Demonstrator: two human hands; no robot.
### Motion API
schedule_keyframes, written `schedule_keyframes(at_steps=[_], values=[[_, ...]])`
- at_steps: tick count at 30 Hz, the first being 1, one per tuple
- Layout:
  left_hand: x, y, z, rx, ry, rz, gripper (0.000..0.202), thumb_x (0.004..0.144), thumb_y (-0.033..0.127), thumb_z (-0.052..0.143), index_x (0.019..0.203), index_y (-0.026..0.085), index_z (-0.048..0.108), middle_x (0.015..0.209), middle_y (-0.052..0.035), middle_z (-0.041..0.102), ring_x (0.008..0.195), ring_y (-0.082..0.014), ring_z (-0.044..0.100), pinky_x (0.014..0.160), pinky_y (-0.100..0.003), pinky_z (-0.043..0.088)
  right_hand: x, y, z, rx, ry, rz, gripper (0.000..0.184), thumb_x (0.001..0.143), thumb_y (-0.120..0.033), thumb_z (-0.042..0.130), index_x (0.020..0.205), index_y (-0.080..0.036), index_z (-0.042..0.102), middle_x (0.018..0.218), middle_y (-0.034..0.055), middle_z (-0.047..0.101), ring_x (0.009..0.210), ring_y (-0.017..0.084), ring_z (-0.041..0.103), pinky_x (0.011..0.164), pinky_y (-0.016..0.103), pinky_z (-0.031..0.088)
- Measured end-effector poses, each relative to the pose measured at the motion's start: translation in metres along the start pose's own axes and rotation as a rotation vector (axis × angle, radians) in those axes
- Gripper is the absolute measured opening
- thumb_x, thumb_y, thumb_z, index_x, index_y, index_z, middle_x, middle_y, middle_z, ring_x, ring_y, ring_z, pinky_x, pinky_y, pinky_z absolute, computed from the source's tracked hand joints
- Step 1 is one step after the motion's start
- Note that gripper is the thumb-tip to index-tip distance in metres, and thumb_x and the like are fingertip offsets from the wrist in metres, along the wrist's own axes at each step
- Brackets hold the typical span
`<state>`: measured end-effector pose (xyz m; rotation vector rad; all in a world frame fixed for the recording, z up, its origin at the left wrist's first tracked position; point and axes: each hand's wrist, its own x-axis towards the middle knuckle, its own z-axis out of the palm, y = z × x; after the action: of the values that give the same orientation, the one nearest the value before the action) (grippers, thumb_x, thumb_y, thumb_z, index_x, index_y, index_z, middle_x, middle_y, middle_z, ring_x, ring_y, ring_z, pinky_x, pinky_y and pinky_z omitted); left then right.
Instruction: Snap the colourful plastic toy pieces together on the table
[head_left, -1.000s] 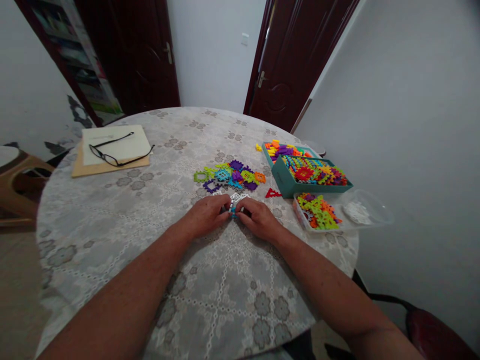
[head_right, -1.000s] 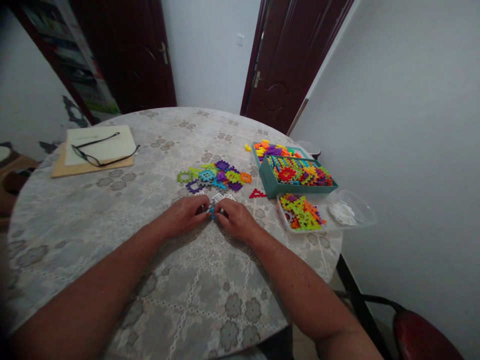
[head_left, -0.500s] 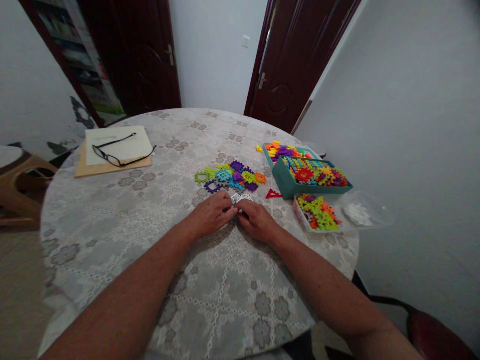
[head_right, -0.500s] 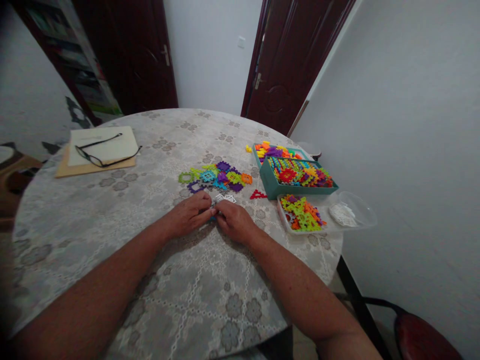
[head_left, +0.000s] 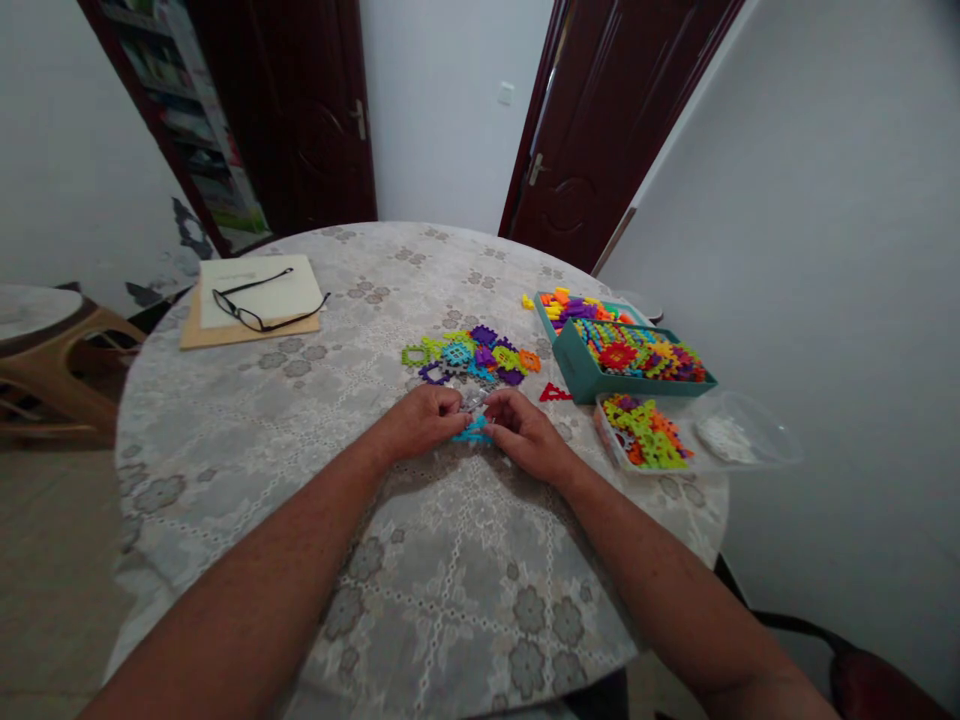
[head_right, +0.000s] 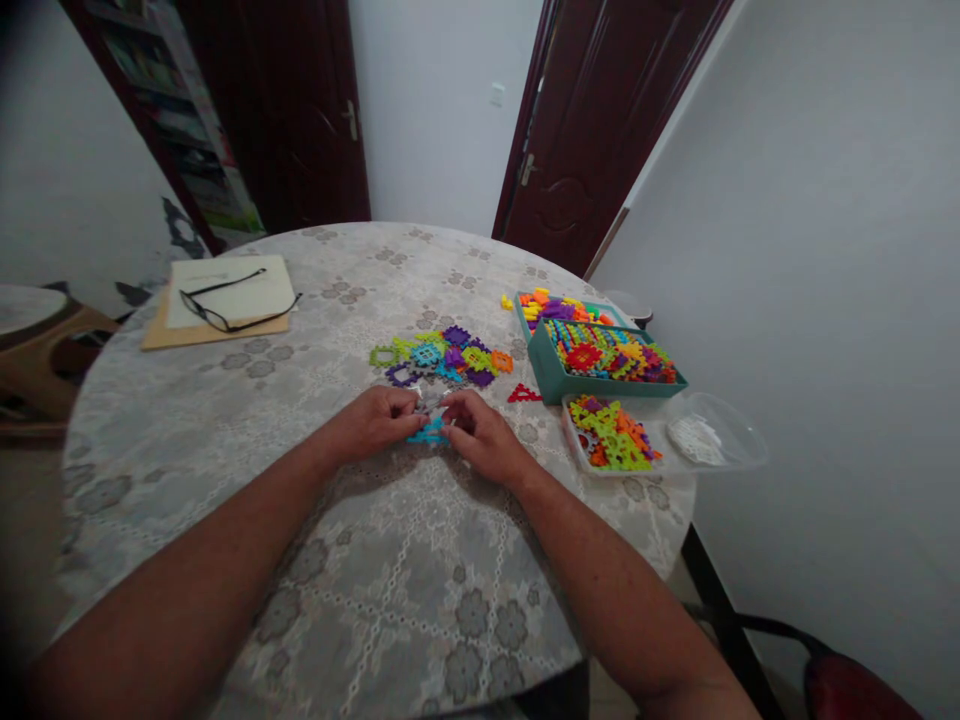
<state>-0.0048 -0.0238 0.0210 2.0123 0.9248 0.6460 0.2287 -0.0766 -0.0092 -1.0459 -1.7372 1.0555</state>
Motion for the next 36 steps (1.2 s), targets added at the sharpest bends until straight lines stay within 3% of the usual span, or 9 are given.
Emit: schedule_keyframes(at_steps=[4, 8, 13, 20, 24, 28, 31, 33, 36], values=[[-0.001, -0.001, -0.002, -0.042, 0.055, -0.006, 0.022, 0.083, 0.03, 0.068, 0.079, 0.023, 0.047, 0.065, 0.0055, 0.047, 0.063, -0.0133, 0.042, 0.061, -0.029, 0.031, 0.003, 0.004, -0.001, 0.099, 0.025, 0.086, 0.055, 0.088, -0.034, 0.072, 0.14, -0.028, 0.055, 0.101, 0.0006, 0.064, 0.081, 0.015, 0.061, 0.068, 0.025, 0.047], [-0.003, -0.004, -0.002, -0.074, -0.047, -0.005, 0.016, 0.09, 0.028, 0.062, 0.103, 0.024, 0.055, 0.072, 0.0033, 0.061, 0.067, -0.016, 0.053, 0.065, -0.03, 0.038, 0.004, 0.004, -0.004, 0.036, 0.002, 0.154, 0.035, 0.088, -0.038, 0.071, 0.117, -0.02, 0.07, 0.087, 0.0, 0.066, 0.071, 0.014, 0.056, 0.062, 0.025, 0.044], [-0.003, -0.004, -0.001, 0.043, -0.066, 0.114, 0.016, 0.099, 0.031, 0.051, 0.094, 0.021, 0.063, 0.087, -0.0033, 0.065, 0.082, -0.0196, 0.058, 0.076, -0.033, 0.042, 0.006, -0.002, -0.003, 0.016, 0.058, 0.191, 0.03, 0.088, -0.041, 0.071, 0.109, -0.019, 0.073, 0.082, -0.0004, 0.067, 0.064, 0.012, 0.053, 0.059, 0.024, 0.043], [0.0, -0.002, 0.005, 0.082, -0.079, 0.057, 0.015, 0.098, 0.034, 0.057, 0.092, 0.022, 0.063, 0.079, -0.0011, 0.066, 0.078, -0.0186, 0.058, 0.073, -0.031, 0.041, 0.008, 0.002, -0.005, 0.031, 0.061, 0.166, 0.034, 0.09, -0.04, 0.071, 0.12, -0.023, 0.068, 0.092, 0.0014, 0.072, 0.068, 0.014, 0.059, 0.061, 0.026, 0.046], [0.002, -0.004, 0.0, 0.057, 0.042, 0.007, 0.016, 0.099, 0.034, 0.054, 0.09, 0.022, 0.061, 0.075, -0.0003, 0.063, 0.072, -0.0177, 0.057, 0.068, -0.031, 0.042, -0.001, -0.009, -0.043, -0.442, 0.11, 0.109, 0.012, 0.094, -0.032, 0.066, 0.1, -0.023, 0.072, 0.085, 0.0029, 0.071, 0.075, 0.017, 0.06, 0.065, 0.029, 0.043], [0.004, -0.009, -0.003, -0.007, 0.177, -0.087, 0.014, 0.099, 0.034, 0.054, 0.096, 0.022, 0.06, 0.073, 0.0011, 0.063, 0.065, -0.0167, 0.061, 0.064, -0.031, 0.046, -0.013, -0.02, -0.071, -0.849, -0.116, 0.225, 0.026, 0.091, -0.028, 0.069, 0.067, -0.021, 0.065, 0.068, 0.0038, 0.065, 0.062, 0.016, 0.053, 0.059, 0.03, 0.031], [0.004, -0.01, -0.001, -0.044, 0.213, -0.127, 0.013, 0.098, 0.034, 0.054, 0.102, 0.023, 0.061, 0.075, 0.0009, 0.066, 0.063, -0.0164, 0.064, 0.062, -0.031, 0.048, -0.012, -0.019, -0.063, -0.892, -0.125, 0.251, 0.02, 0.091, -0.027, 0.069, 0.073, -0.02, 0.068, 0.072, 0.0052, 0.068, 0.064, 0.017, 0.056, 0.059, 0.029, 0.033], [0.004, -0.009, 0.0, -0.058, 0.21, -0.132, 0.015, 0.098, 0.034, 0.054, 0.105, 0.023, 0.061, 0.075, 0.0013, 0.067, 0.063, -0.0161, 0.065, 0.062, -0.03, 0.049, -0.007, -0.015, -0.052, -0.826, -0.091, 0.152, 0.009, 0.094, -0.023, 0.065, 0.089, -0.02, 0.072, 0.086, 0.0063, 0.074, 0.074, 0.019, 0.062, 0.066, 0.029, 0.041], [0.004, -0.011, 0.0, -0.067, 0.19, -0.125, 0.018, 0.098, 0.034, 0.054, 0.109, 0.022, 0.061, 0.074, 0.0022, 0.067, 0.061, -0.0157, 0.064, 0.063, -0.029, 0.05, 0.0, -0.006, -0.045, -0.722, 0.011, -0.025, 0.022, 0.097, -0.018, 0.058, 0.115, -0.021, 0.072, 0.112, 0.0098, 0.075, 0.098, 0.022, 0.068, 0.088, 0.034, 0.05]])
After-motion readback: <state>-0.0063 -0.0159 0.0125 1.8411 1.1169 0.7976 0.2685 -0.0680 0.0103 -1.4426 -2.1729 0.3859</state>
